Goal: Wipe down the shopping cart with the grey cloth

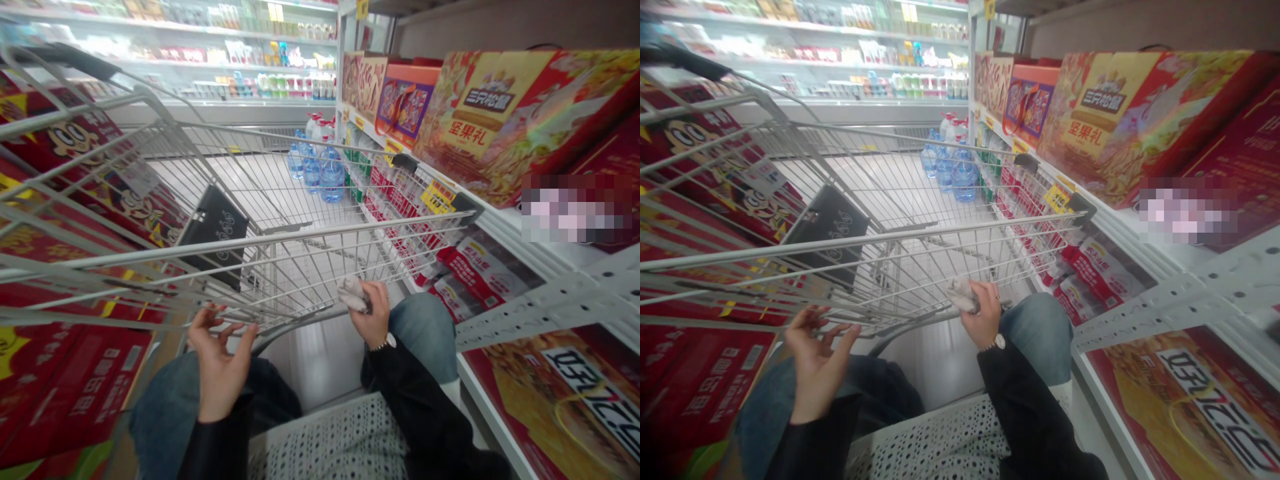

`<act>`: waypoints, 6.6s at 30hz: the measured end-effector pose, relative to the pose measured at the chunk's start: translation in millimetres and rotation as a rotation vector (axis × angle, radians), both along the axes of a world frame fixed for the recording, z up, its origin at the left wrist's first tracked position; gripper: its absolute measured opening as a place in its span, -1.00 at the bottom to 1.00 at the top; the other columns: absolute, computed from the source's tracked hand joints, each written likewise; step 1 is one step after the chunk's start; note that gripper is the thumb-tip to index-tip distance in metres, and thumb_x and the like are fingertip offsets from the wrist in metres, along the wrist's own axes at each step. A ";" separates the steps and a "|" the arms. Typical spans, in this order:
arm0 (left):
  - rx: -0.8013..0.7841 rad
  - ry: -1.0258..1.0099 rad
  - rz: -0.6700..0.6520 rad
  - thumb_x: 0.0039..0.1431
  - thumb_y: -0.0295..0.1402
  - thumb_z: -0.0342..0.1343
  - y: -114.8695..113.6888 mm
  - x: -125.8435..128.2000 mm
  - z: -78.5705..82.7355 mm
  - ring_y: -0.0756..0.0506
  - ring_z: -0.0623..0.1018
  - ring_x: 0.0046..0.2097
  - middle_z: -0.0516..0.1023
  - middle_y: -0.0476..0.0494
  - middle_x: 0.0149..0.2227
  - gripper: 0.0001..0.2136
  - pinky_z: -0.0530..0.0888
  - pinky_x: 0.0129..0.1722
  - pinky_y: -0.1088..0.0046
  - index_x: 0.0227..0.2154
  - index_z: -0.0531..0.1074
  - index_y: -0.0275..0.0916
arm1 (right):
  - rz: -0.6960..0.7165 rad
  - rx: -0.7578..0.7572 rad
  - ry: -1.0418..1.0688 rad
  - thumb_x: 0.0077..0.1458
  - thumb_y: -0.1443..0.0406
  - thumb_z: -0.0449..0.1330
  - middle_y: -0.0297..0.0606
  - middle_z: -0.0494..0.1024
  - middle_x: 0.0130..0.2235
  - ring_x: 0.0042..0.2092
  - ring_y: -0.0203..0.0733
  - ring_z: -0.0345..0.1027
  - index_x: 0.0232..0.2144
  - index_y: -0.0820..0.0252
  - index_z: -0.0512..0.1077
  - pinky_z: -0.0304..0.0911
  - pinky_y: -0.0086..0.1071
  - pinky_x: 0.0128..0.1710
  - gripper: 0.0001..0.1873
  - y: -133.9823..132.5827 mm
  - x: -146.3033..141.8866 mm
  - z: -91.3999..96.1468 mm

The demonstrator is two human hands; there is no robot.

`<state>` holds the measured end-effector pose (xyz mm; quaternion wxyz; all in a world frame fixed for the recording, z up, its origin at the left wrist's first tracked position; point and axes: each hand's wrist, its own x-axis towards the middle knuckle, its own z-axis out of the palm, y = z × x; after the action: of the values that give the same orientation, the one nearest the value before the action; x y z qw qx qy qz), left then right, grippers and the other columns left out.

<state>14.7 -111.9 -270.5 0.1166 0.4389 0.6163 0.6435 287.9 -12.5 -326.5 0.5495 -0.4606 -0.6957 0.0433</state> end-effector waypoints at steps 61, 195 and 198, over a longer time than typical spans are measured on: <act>-0.308 0.014 -0.576 0.17 -0.34 0.11 49.0 100.8 -41.3 -0.19 0.41 0.27 0.41 -0.31 0.20 -0.49 0.57 -0.09 0.33 0.19 0.18 -0.11 | -0.041 -0.104 -0.064 0.00 0.40 0.21 -0.26 0.51 -0.27 -0.17 -0.08 0.38 -0.13 0.09 0.46 0.34 -0.23 -0.13 -0.67 -8.6 11.7 -7.1; -0.303 -0.025 -0.362 0.15 -0.21 0.14 39.3 54.2 -47.0 -0.19 0.53 0.16 0.55 -0.28 0.04 -0.59 0.49 -0.21 0.42 0.05 0.30 -0.15 | -0.075 -0.163 -0.042 0.03 0.31 0.31 -0.28 0.47 -0.29 -0.19 -0.11 0.36 -0.18 0.09 0.47 0.34 -0.26 -0.18 -0.75 -18.1 23.7 7.1; -0.307 -0.027 -0.361 0.16 -0.21 0.13 38.6 52.5 -47.5 -0.19 0.53 0.15 0.55 -0.28 0.04 -0.60 0.50 -0.20 0.41 0.05 0.30 -0.15 | -0.072 -0.136 -0.040 0.05 0.33 0.29 -0.26 0.50 -0.22 -0.13 -0.09 0.37 -0.10 0.07 0.46 0.34 -0.22 -0.09 -0.68 -16.9 25.1 19.8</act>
<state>67.2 -73.3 -318.0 0.3035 0.5103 0.6167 0.5169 313.1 -29.4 -306.8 0.5042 -0.5224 -0.6849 0.0614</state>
